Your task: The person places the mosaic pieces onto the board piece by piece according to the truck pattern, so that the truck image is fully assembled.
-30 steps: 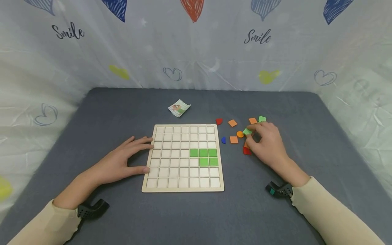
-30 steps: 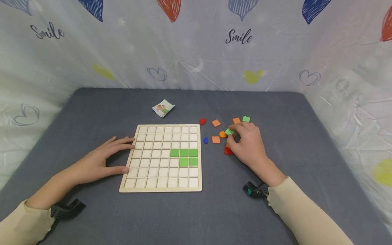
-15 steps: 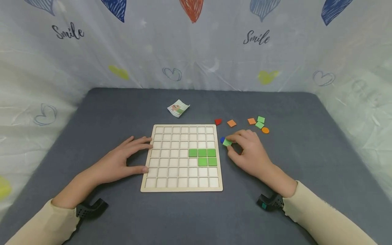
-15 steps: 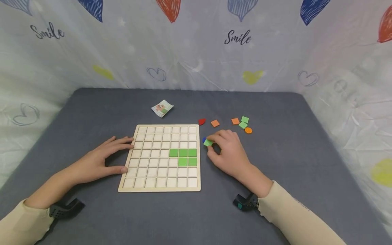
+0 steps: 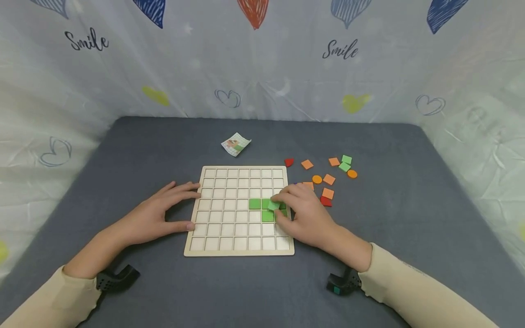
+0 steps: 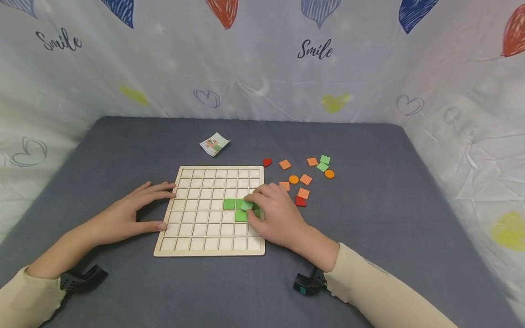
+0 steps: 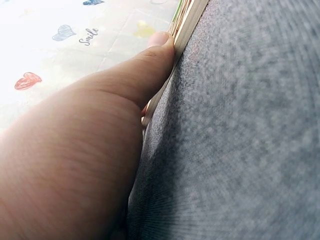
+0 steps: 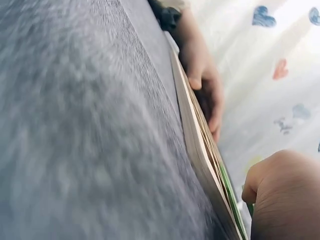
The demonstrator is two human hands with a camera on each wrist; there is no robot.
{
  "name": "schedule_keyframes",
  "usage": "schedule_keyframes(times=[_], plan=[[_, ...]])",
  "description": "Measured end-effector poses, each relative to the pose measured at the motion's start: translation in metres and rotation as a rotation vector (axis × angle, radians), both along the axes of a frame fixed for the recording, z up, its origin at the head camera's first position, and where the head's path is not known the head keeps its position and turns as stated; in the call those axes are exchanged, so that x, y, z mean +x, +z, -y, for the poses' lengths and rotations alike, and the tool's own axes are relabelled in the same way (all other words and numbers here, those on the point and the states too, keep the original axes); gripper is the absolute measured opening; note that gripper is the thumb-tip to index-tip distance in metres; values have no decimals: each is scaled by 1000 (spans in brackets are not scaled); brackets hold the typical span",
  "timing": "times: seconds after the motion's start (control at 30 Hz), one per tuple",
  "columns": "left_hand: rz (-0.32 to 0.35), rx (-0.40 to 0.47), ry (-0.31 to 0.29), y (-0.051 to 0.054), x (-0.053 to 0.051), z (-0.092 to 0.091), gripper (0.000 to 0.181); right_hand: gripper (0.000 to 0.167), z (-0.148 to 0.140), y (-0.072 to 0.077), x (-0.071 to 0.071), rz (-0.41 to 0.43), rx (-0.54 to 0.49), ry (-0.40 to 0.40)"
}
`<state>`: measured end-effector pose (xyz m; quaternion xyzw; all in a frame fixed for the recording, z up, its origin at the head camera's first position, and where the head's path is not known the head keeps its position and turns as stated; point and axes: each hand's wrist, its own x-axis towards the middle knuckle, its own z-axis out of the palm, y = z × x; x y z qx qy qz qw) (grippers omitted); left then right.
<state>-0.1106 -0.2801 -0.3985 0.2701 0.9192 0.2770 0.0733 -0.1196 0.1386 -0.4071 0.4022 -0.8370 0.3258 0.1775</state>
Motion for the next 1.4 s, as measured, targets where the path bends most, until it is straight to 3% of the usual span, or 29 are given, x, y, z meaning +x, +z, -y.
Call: schedule_keyframes(times=[0.27, 0.63, 1.4], plan=[[13, -4, 9, 1, 1, 0, 76, 22, 17, 4, 6, 58, 74, 15], [26, -7, 13, 1, 3, -1, 78, 20, 36, 2, 9, 2, 74, 65], [30, -2, 17, 4, 2, 0, 81, 24, 35, 0, 7, 21, 79, 91]])
